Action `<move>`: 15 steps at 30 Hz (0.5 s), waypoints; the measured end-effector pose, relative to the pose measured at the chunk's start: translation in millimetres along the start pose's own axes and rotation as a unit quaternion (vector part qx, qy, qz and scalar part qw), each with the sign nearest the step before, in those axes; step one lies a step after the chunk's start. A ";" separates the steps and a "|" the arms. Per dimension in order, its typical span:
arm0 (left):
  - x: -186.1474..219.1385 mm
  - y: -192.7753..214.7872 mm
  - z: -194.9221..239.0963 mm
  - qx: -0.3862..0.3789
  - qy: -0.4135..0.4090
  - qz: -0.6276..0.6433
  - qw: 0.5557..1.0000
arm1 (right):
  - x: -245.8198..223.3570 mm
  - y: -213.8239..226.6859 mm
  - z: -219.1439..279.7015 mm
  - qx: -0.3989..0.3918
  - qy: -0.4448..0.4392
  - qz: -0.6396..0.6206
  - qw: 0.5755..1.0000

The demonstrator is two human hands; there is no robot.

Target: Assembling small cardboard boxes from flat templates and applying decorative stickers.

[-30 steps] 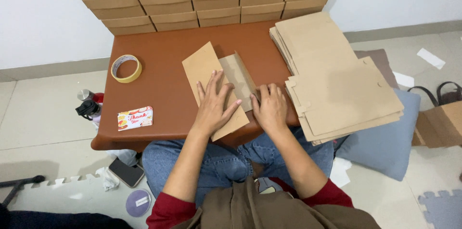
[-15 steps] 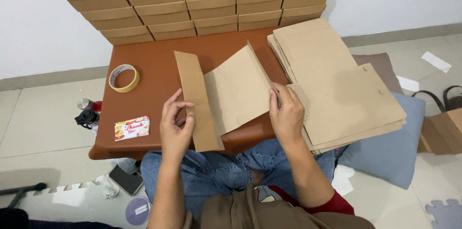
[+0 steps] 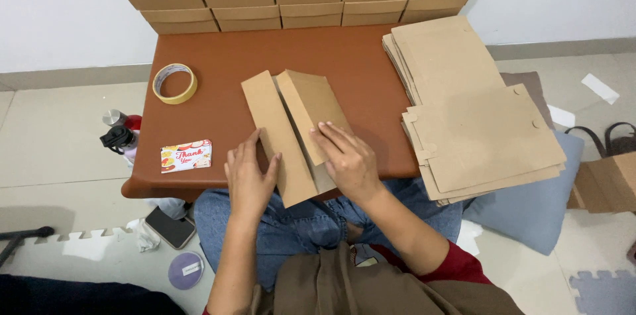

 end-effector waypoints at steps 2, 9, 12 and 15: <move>3.9 0.2 2.9 0.004 -0.013 -0.026 1.000 | -5.1 -8.0 7.4 -0.021 0.009 -0.006 1.000; 14.7 -20.9 -3.8 -0.081 -0.157 0.012 0.984 | -19.7 -22.6 29.9 -0.155 0.020 -0.081 0.984; 8.1 -44.6 -6.9 -0.066 -0.176 -0.072 0.980 | -15.1 -8.6 37.8 -0.238 -0.020 -0.111 0.965; 2.4 -55.9 -7.1 -0.046 -0.181 -0.120 0.975 | 8.4 0.3 41.0 -0.289 -0.056 -0.081 0.952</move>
Point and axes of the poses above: each hand's wrist, its own z-axis away from the middle knuckle, its own y-axis out of the back of the hand, x = y × z, the point moved 4 cm from there along -z, towards the middle knuckle, and after that the axes turned 13 degrees about y, right-handed, at the moved point
